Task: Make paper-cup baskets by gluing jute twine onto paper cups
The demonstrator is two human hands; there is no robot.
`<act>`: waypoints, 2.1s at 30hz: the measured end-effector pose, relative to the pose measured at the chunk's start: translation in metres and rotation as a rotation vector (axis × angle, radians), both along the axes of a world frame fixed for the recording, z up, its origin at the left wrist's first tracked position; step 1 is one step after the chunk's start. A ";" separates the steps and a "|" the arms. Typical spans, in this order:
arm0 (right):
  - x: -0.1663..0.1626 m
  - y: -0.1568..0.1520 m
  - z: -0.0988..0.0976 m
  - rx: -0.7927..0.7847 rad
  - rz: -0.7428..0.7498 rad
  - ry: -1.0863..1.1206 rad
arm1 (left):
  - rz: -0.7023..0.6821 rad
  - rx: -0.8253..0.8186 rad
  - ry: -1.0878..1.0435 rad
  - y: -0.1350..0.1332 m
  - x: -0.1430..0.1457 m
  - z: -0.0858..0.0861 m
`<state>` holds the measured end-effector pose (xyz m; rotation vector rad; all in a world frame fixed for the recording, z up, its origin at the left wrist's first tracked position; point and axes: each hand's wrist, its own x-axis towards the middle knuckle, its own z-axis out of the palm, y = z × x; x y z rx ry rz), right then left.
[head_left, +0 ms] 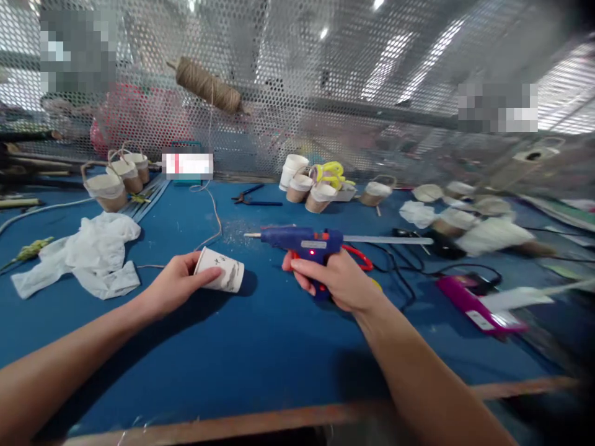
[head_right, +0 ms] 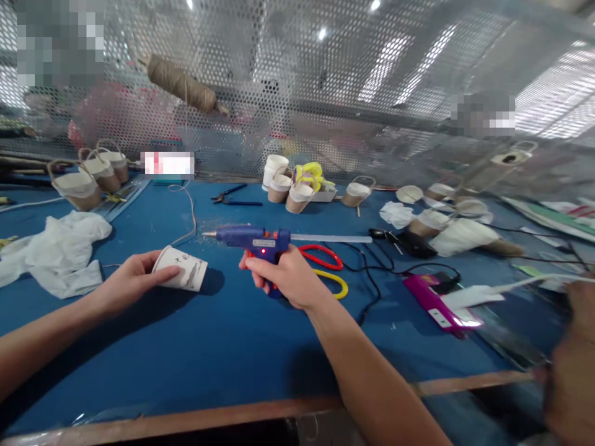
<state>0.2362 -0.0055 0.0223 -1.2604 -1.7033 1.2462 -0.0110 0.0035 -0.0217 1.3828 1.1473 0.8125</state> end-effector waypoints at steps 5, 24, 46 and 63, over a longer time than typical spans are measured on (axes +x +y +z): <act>-0.002 -0.009 -0.003 -0.003 0.058 -0.227 | 0.013 0.021 0.038 0.004 -0.001 -0.003; 0.008 -0.018 -0.007 0.439 0.087 -0.560 | 0.063 0.083 0.089 0.003 0.005 -0.008; 0.008 -0.021 -0.009 0.494 0.101 -0.631 | 0.042 0.094 0.090 0.004 0.004 -0.009; 0.007 -0.019 -0.009 0.435 0.065 -0.609 | 0.038 0.091 0.087 0.003 0.004 -0.006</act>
